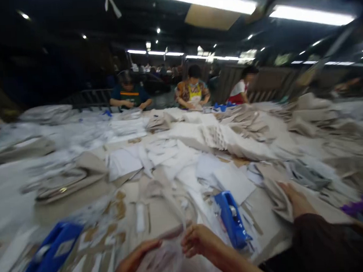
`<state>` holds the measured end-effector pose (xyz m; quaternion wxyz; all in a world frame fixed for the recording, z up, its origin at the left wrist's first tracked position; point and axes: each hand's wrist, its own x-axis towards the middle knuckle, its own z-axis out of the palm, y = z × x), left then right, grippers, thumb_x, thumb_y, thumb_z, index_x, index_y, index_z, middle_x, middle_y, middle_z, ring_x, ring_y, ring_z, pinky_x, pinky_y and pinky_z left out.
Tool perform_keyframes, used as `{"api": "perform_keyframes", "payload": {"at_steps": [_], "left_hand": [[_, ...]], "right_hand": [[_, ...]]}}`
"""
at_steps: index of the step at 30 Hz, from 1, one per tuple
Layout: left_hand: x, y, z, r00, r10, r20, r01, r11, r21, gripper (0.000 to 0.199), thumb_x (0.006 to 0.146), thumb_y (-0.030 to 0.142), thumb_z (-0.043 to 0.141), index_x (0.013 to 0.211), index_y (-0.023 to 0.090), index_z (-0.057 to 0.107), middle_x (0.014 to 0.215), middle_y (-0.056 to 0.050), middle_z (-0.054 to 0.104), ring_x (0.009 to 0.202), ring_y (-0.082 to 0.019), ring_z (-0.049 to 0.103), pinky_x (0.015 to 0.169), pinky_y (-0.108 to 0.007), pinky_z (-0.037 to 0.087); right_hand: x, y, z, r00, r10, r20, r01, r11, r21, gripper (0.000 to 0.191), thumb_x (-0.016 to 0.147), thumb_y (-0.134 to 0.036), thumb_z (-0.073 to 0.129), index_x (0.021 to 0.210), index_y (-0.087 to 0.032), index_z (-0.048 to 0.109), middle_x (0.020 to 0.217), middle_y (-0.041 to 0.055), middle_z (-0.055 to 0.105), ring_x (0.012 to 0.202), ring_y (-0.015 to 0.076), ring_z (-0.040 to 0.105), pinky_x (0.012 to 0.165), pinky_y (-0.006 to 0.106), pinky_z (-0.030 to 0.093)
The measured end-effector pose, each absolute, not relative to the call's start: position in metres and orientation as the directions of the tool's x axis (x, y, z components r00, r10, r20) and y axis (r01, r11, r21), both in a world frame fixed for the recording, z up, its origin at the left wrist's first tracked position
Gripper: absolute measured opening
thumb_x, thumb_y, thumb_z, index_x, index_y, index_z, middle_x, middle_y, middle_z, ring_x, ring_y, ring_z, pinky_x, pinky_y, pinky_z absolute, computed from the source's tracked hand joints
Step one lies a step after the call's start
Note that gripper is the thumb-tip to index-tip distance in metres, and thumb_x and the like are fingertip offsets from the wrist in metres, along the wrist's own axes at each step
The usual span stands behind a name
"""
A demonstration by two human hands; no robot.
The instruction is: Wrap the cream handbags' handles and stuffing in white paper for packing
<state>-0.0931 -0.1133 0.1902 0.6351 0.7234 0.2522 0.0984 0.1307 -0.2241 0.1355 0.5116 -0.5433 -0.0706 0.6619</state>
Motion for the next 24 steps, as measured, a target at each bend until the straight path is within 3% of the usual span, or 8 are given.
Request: {"api": "perform_keyframes", "payload": {"at_steps": [5, 9, 11, 15, 18, 21, 24], "left_hand": [[-0.106, -0.128, 0.230, 0.738, 0.640, -0.214, 0.287, -0.011, 0.958, 0.042, 0.078, 0.033, 0.058, 0.118, 0.023, 0.056, 0.125, -0.005, 0.057, 0.123, -0.026, 0.045, 0.109, -0.044, 0.029], [-0.096, -0.135, 0.247, 0.730, 0.663, -0.164, 0.229, -0.011, 0.973, 0.040, 0.077, 0.023, 0.058, 0.117, 0.021, 0.057, 0.121, -0.007, 0.061, 0.119, -0.026, 0.049, 0.107, -0.044, 0.032], [-0.098, -0.139, 0.257, 0.730, 0.665, -0.154, 0.193, 0.015, 0.981, 0.041, 0.076, 0.022, 0.058, 0.117, 0.020, 0.057, 0.119, -0.008, 0.061, 0.117, -0.026, 0.051, 0.105, -0.043, 0.035], [-0.101, -0.138, 0.274, 0.648, 0.759, -0.056, 0.013, 0.063, 0.998, 0.040, 0.075, 0.020, 0.057, 0.115, 0.015, 0.058, 0.116, -0.012, 0.062, 0.109, -0.027, 0.056, 0.094, -0.035, 0.047], [-0.092, -0.121, 0.287, 0.455, 0.886, 0.088, -0.232, 0.022, 0.973, 0.038, 0.072, 0.014, 0.055, 0.109, 0.012, 0.059, 0.115, -0.012, 0.062, 0.101, -0.023, 0.061, 0.083, -0.026, 0.052], [-0.088, -0.096, 0.303, 0.173, 0.965, 0.195, -0.457, -0.097, 0.884, 0.038, 0.068, 0.008, 0.051, 0.104, 0.012, 0.061, 0.112, -0.008, 0.064, 0.102, -0.016, 0.061, 0.083, -0.018, 0.051], [-0.109, -0.076, 0.319, -0.085, 0.964, 0.252, -0.501, -0.260, 0.825, 0.035, 0.064, 0.009, 0.050, 0.097, 0.013, 0.062, 0.106, -0.004, 0.067, 0.105, -0.014, 0.059, 0.086, -0.016, 0.049]], "right_hand": [[0.098, -0.255, 0.134, 0.140, 0.685, -0.715, -0.740, -0.407, -0.535, 0.027, 0.068, -0.040, 0.064, 0.078, -0.017, 0.053, 0.071, 0.0013, 0.060, 0.066, 0.0139, 0.058, 0.063, 0.027, 0.047], [0.079, -0.252, 0.150, -0.271, 0.732, -0.625, -0.850, -0.487, -0.202, 0.032, 0.072, -0.040, 0.066, 0.086, -0.013, 0.057, 0.087, 0.0080, 0.064, 0.080, 0.0165, 0.061, 0.073, 0.028, 0.047], [0.074, -0.248, 0.164, -0.331, 0.761, -0.558, -0.870, -0.475, -0.132, 0.024, 0.071, -0.031, 0.068, 0.082, -0.012, 0.057, 0.081, 0.0060, 0.064, 0.080, 0.0163, 0.062, 0.075, 0.028, 0.047], [0.095, -0.234, 0.203, -0.108, 0.878, -0.466, -0.896, -0.289, -0.338, 0.017, 0.076, -0.028, 0.064, 0.083, -0.015, 0.055, 0.058, -0.0036, 0.053, 0.054, 0.0112, 0.054, 0.060, 0.027, 0.048], [0.140, -0.211, 0.228, 0.007, 0.932, -0.362, -0.852, -0.184, -0.490, 0.018, 0.081, -0.028, 0.059, 0.095, -0.017, 0.054, 0.055, -0.0069, 0.045, 0.039, 0.0043, 0.035, 0.040, 0.018, 0.034], [0.188, -0.182, 0.234, 0.004, 0.955, -0.297, -0.832, -0.161, -0.531, 0.016, 0.083, -0.023, 0.056, 0.096, -0.014, 0.054, 0.055, -0.0074, 0.041, 0.036, 0.0012, 0.023, 0.033, 0.013, 0.020], [0.219, -0.162, 0.222, -0.039, 0.956, -0.292, -0.833, -0.192, -0.519, 0.015, 0.086, -0.022, 0.051, 0.098, -0.013, 0.053, 0.055, -0.0073, 0.039, 0.035, 0.0012, 0.021, 0.031, 0.012, 0.020]]}}
